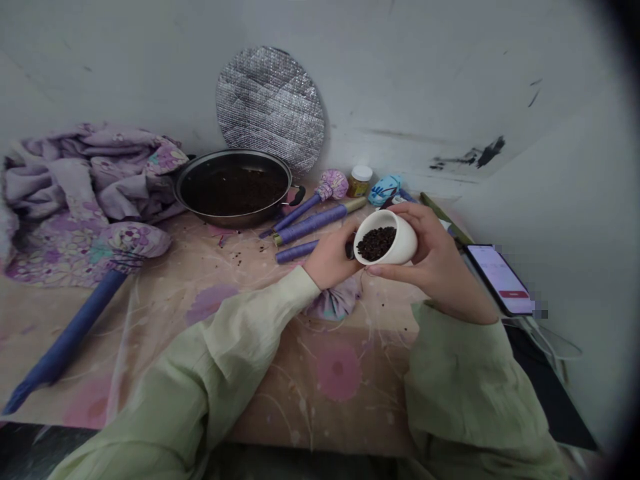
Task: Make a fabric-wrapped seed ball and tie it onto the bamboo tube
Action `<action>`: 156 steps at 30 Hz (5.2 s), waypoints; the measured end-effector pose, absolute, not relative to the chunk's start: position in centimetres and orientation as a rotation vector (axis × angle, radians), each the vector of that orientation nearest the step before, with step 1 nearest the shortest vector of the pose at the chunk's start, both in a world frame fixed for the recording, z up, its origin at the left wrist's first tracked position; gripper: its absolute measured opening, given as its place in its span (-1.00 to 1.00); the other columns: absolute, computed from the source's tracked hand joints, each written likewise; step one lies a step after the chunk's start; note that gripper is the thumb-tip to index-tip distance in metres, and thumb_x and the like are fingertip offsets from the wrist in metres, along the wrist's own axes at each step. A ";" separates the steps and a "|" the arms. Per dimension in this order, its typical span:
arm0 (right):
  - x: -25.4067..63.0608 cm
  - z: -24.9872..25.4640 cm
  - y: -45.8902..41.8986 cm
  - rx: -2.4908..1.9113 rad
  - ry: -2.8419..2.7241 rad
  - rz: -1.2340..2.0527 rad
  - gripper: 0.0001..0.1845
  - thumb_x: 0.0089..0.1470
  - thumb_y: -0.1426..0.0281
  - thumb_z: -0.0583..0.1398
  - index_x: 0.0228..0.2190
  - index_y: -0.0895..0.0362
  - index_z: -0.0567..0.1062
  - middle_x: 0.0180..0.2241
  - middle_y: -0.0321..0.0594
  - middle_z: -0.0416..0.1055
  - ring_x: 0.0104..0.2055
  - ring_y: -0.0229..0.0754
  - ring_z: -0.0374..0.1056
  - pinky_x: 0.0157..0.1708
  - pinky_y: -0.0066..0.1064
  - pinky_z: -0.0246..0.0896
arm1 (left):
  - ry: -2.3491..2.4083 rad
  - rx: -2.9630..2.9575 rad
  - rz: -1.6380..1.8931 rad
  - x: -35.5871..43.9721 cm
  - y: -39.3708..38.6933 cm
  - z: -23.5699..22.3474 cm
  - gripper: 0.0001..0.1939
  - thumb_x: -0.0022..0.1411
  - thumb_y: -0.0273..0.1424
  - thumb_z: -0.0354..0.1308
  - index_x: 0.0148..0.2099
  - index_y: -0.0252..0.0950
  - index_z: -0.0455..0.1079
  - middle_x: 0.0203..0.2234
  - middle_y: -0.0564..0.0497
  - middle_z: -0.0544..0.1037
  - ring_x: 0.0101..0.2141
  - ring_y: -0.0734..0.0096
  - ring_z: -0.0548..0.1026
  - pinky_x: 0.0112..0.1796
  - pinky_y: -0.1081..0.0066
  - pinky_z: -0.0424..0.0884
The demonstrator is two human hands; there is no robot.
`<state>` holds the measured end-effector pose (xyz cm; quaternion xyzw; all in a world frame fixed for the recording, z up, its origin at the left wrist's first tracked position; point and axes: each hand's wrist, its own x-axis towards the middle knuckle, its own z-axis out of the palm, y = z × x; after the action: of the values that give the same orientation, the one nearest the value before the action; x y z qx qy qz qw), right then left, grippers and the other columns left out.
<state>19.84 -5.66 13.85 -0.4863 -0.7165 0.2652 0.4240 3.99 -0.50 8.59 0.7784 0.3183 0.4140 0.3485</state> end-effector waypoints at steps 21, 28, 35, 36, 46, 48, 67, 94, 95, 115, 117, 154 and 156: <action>19.2 13.4 -5.7 -1.281 -1.883 0.579 -0.27 -0.19 0.23 0.35 0.05 -0.05 0.29 0.08 -0.23 0.28 0.10 0.03 0.24 0.10 -0.09 0.18 | 0.910 2.093 1.089 4.2 -0.8 8.2 -0.52 -0.03 -0.47 0.18 -0.02 -0.36 0.19 -0.27 -0.11 0.53 -0.22 0.11 0.52 -0.24 0.21 0.43; 19.1 13.3 -5.7 -1.294 -1.895 0.565 -0.26 -0.18 0.24 0.35 0.06 -0.04 0.28 0.08 -0.20 0.28 0.09 0.03 0.24 0.09 -0.10 0.18 | 0.910 2.120 1.053 4.1 -0.8 8.2 -0.49 -0.02 -0.41 0.19 -0.01 -0.38 0.15 -0.23 -0.18 0.52 -0.25 0.08 0.51 -0.29 0.19 0.42; 19.1 13.1 -5.5 -1.283 -1.881 0.581 -0.24 -0.20 0.23 0.36 0.05 -0.01 0.24 0.07 -0.19 0.26 0.09 0.01 0.24 0.06 -0.15 0.20 | 0.939 2.141 1.026 4.1 -0.7 8.1 -0.49 -0.02 -0.40 0.19 -0.01 -0.35 0.14 -0.25 -0.15 0.51 -0.23 0.08 0.51 -0.25 0.20 0.40; 19.2 13.0 -5.4 -1.285 -1.867 0.588 -0.22 -0.22 0.22 0.37 0.04 -0.01 0.23 0.05 -0.18 0.27 0.07 0.00 0.25 0.04 -0.15 0.21 | 0.945 2.143 1.025 4.1 -0.7 8.1 -0.50 -0.02 -0.40 0.19 -0.02 -0.34 0.14 -0.25 -0.14 0.52 -0.22 0.08 0.51 -0.25 0.20 0.40; 19.3 12.9 -5.3 -1.291 -1.836 0.591 -0.25 -0.25 0.21 0.37 0.00 0.00 0.26 0.02 -0.18 0.30 0.05 0.00 0.26 0.02 -0.13 0.22 | 0.952 2.123 1.036 4.1 -0.7 8.0 -0.49 -0.03 -0.43 0.20 0.00 -0.33 0.15 -0.24 -0.13 0.52 -0.23 0.11 0.52 -0.25 0.22 0.41; 19.2 13.0 -5.4 -1.293 -1.836 0.584 -0.28 -0.23 0.22 0.37 0.00 0.00 0.29 0.05 -0.19 0.29 0.08 0.02 0.24 0.06 -0.12 0.19 | 0.959 2.116 1.030 4.1 -0.7 8.1 -0.49 -0.02 -0.43 0.20 -0.01 -0.33 0.15 -0.24 -0.14 0.53 -0.23 0.10 0.52 -0.26 0.21 0.42; 19.0 13.4 -5.7 -1.317 -1.843 0.577 -0.30 -0.18 0.25 0.34 0.04 0.00 0.32 0.09 -0.20 0.30 0.12 0.05 0.22 0.10 -0.05 0.17 | 0.986 2.106 1.007 4.2 -0.7 8.3 -0.51 -0.02 -0.42 0.20 -0.04 -0.39 0.15 -0.24 -0.22 0.53 -0.22 0.03 0.52 -0.27 0.17 0.42; 19.1 13.4 -5.7 -1.286 -1.844 0.578 -0.27 -0.19 0.25 0.36 0.06 -0.02 0.32 0.10 -0.20 0.28 0.13 0.04 0.20 0.13 -0.07 0.12 | 0.933 2.073 1.039 4.2 -0.7 8.2 -0.54 -0.01 -0.44 0.19 -0.04 -0.41 0.17 -0.24 -0.23 0.53 -0.23 0.04 0.52 -0.28 0.20 0.43; 19.0 13.4 -5.7 -1.282 -1.841 0.567 -0.27 -0.19 0.25 0.36 0.06 -0.02 0.32 0.09 -0.19 0.28 0.13 0.03 0.20 0.13 -0.08 0.13 | 0.930 2.070 1.044 4.2 -0.7 8.1 -0.54 -0.01 -0.43 0.19 -0.05 -0.41 0.17 -0.24 -0.23 0.53 -0.23 0.04 0.52 -0.28 0.19 0.43; 18.9 12.5 -5.2 -1.190 -1.730 0.641 -0.30 -0.27 0.28 0.40 -0.06 0.01 0.30 -0.01 -0.20 0.30 0.03 -0.03 0.28 0.02 -0.14 0.25 | 0.969 2.070 1.072 4.3 -0.6 7.9 -0.46 0.00 -0.38 0.23 0.01 -0.43 0.15 -0.22 -0.24 0.52 -0.22 0.03 0.52 -0.27 0.19 0.43; 18.9 12.5 -5.3 -1.199 -1.739 0.627 -0.30 -0.26 0.28 0.40 -0.05 0.01 0.30 0.01 -0.19 0.30 0.04 -0.02 0.28 0.04 -0.12 0.24 | 0.965 2.063 1.074 4.3 -0.6 7.9 -0.46 0.00 -0.38 0.23 0.00 -0.43 0.15 -0.22 -0.25 0.52 -0.22 0.03 0.52 -0.26 0.18 0.43; 18.4 12.5 -5.6 -1.275 -1.806 0.424 -0.31 -0.13 0.30 0.34 0.06 0.01 0.28 0.09 -0.15 0.25 0.15 0.01 0.17 0.16 -0.07 0.07 | 0.934 1.981 1.156 4.4 -0.3 7.1 -0.47 -0.04 -0.37 0.25 -0.01 -0.38 0.19 -0.11 -0.23 0.49 -0.14 0.05 0.49 -0.18 0.16 0.41; 18.3 12.4 -5.5 -1.270 -1.796 0.436 -0.31 -0.13 0.31 0.34 0.06 0.01 0.28 0.08 -0.16 0.25 0.14 0.00 0.18 0.16 -0.06 0.07 | 0.929 1.970 1.168 4.4 -0.2 7.0 -0.46 -0.03 -0.37 0.24 -0.01 -0.40 0.18 -0.12 -0.24 0.49 -0.13 0.05 0.49 -0.17 0.16 0.41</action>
<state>18.33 -5.54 12.37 -0.5099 -0.7215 0.1753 0.4344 4.44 -0.24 7.01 0.7527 0.3550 0.4462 0.3290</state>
